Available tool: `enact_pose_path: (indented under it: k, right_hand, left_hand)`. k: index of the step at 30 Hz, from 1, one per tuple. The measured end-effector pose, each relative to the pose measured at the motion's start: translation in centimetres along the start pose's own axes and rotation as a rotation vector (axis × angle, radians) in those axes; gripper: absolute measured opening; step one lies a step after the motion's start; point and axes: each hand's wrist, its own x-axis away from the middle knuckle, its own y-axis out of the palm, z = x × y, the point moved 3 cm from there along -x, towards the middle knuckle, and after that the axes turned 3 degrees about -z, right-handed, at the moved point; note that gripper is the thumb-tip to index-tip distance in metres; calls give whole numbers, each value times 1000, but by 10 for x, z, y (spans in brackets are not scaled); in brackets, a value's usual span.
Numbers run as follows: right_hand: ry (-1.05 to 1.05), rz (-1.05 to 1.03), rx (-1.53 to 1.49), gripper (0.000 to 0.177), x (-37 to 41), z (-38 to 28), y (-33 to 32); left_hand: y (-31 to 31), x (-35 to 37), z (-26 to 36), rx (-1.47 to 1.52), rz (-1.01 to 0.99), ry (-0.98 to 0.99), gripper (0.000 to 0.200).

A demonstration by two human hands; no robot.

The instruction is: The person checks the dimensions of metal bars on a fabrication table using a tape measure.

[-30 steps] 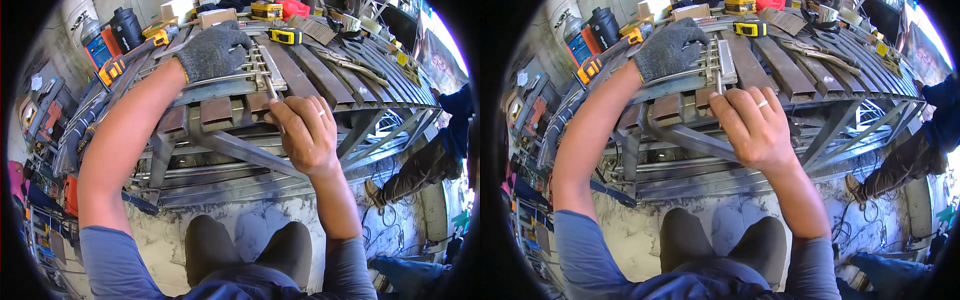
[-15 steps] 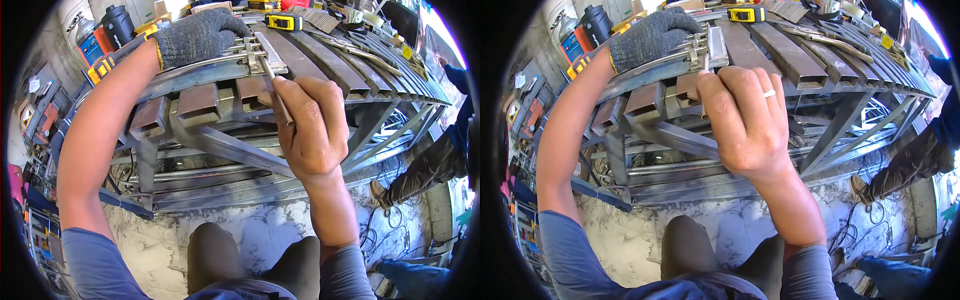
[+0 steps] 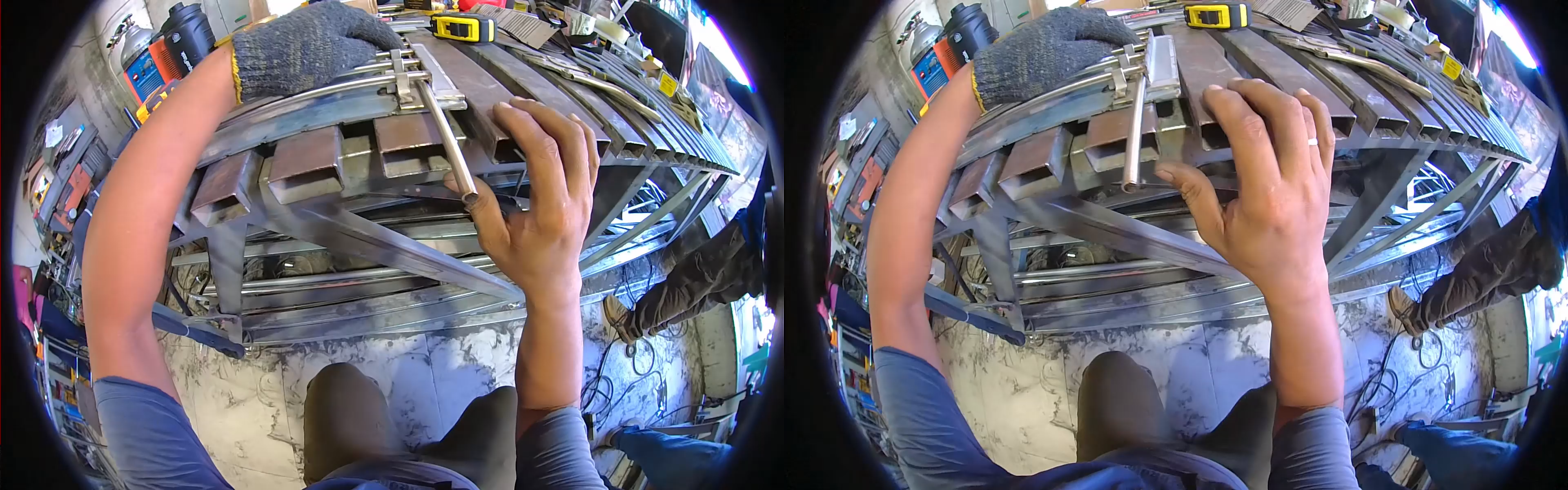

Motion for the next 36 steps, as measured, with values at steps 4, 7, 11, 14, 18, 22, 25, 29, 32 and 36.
enact_pose_path:
  k: [4, 7, 11, 14, 18, 22, 25, 29, 32, 36]
  right_hand:
    - [-13, -17, 18, 66, 6, 2, 2]
    - [-11, -7, 14, 67, 8, 2, 4]
    - [-44, 13, 50, 69, 9, 6, 8]
    - [-130, 28, 154, 72, 9, 14, 13]
    - [-3, -58, 81, 71, -4, -14, -1]
    - [45, 3, 4, 68, 11, -2, 8]
    - [68, -2, 5, 68, 9, -5, 9]
    - [142, -86, 10, 72, 6, -13, 3]
    - [155, -144, 2, 71, 2, -16, -3]
    - [116, -264, -5, 68, -6, -16, -22]
  left_hand:
    - [-2, -1, 3, -24, -12, -45, 43]
    - [-5, 4, 17, -19, 13, -50, 42]
    - [0, 5, 9, 83, 44, -138, 41]
    - [-1, 3, 12, 40, 56, -145, 40]
    - [-4, 7, 30, 217, -36, -209, 43]
    - [3, 0, 4, 233, -70, -154, 46]
    - [5, 1, -10, 12, -37, 67, 42]
    - [10, -3, -32, 147, -72, 126, 47]
    - [-1, -8, -30, 119, -282, 31, 74]
    - [-12, 2, 10, 133, -518, -94, 146]
